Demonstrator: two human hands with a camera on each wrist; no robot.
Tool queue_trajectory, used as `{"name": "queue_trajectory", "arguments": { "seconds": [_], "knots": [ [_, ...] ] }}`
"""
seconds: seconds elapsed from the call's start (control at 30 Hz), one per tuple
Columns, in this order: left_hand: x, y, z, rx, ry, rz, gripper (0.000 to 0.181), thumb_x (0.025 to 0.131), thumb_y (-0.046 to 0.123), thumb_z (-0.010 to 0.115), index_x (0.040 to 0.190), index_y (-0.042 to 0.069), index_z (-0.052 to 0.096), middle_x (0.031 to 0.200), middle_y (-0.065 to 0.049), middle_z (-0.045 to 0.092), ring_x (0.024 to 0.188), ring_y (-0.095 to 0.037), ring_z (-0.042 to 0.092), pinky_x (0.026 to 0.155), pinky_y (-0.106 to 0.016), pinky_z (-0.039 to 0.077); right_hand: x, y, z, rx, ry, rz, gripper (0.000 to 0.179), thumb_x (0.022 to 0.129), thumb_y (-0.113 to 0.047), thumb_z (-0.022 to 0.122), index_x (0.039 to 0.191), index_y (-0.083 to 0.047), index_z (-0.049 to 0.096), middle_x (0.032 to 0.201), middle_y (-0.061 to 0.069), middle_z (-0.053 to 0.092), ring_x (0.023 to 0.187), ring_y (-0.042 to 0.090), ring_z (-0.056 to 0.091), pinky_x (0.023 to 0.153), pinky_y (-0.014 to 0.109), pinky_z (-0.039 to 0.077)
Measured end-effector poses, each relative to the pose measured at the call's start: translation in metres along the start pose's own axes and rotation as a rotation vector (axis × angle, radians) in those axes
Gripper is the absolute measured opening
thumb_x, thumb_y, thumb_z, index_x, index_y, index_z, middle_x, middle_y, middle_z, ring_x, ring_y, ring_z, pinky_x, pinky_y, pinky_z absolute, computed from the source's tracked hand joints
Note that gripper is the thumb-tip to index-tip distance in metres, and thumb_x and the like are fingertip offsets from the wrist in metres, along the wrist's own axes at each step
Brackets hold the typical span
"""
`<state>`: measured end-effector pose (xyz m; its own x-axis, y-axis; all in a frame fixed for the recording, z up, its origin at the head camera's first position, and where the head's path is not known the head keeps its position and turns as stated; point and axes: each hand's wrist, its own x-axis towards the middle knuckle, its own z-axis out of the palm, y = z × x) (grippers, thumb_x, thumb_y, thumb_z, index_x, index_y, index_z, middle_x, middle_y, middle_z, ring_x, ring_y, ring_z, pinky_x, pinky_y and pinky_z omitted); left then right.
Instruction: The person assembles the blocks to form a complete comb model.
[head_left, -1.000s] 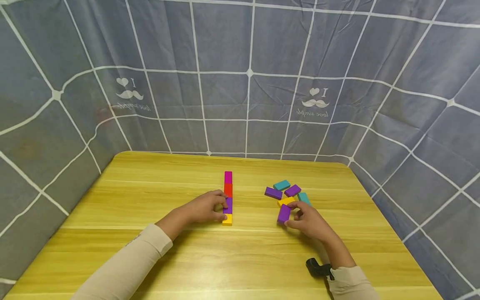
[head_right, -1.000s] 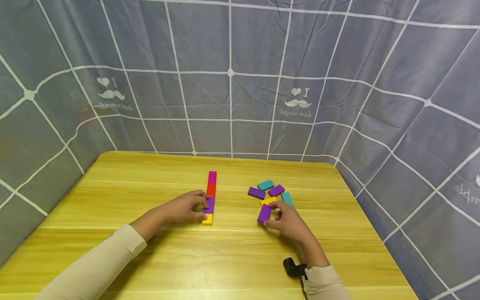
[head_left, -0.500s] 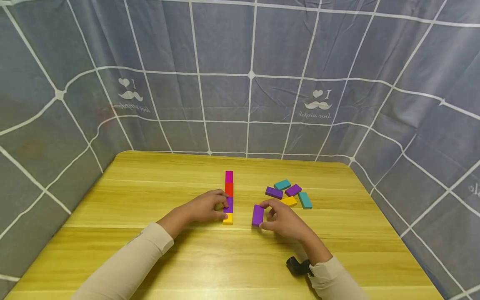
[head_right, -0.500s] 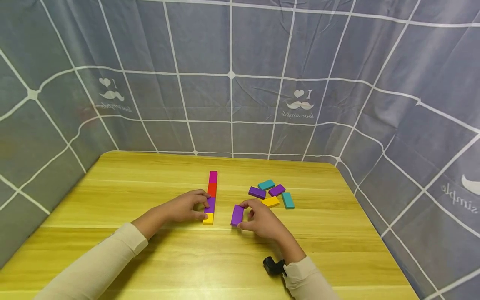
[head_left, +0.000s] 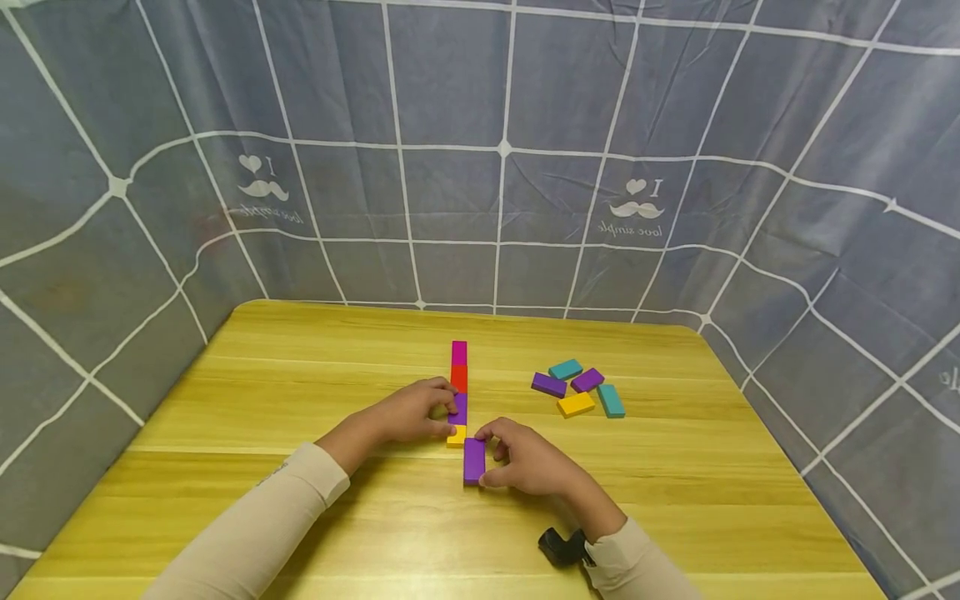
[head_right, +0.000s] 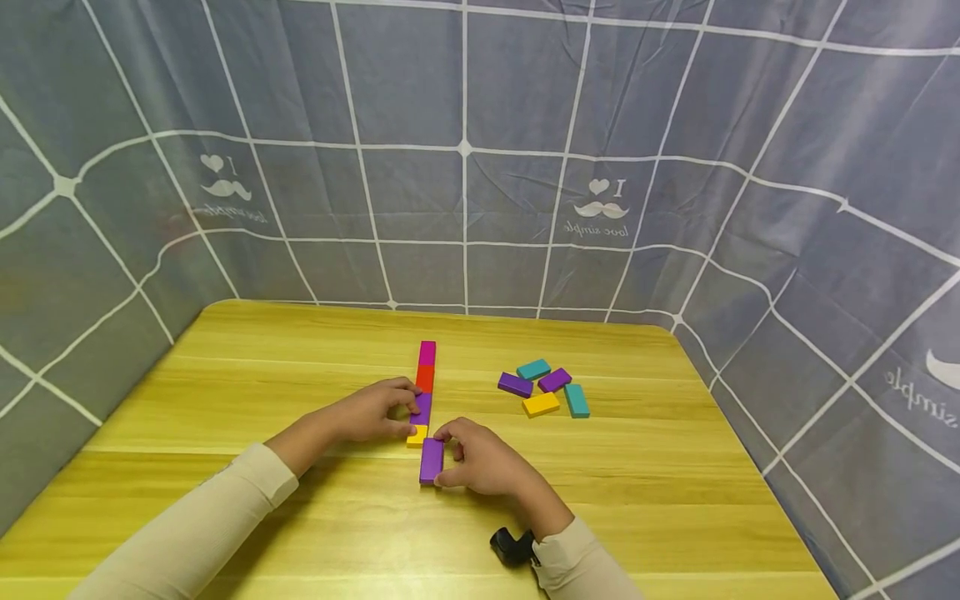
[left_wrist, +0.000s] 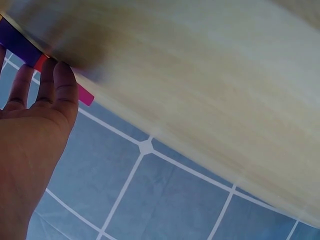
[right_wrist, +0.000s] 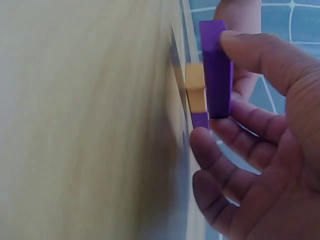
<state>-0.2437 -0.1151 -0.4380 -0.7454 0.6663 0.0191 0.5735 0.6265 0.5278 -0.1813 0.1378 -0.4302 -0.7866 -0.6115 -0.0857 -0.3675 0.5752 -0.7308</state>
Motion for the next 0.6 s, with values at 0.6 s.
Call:
{"name": "queue_trajectory", "arguments": {
  "seconds": [0.6],
  "knots": [
    [-0.001,0.001,0.002,0.014,0.017,0.022,0.018,0.089,0.027,0.076,0.101,0.015,0.069,0.127,-0.005,0.058,0.118,-0.026,0.056,0.104,-0.043,0.044,0.003,-0.003,0.016,-0.098,-0.012,-0.062,0.042,0.085,-0.026,0.079,0.122,-0.012,0.062,0.103,-0.003,0.059,0.086,0.014,0.051,0.076,0.026,0.045]
  ]
}}
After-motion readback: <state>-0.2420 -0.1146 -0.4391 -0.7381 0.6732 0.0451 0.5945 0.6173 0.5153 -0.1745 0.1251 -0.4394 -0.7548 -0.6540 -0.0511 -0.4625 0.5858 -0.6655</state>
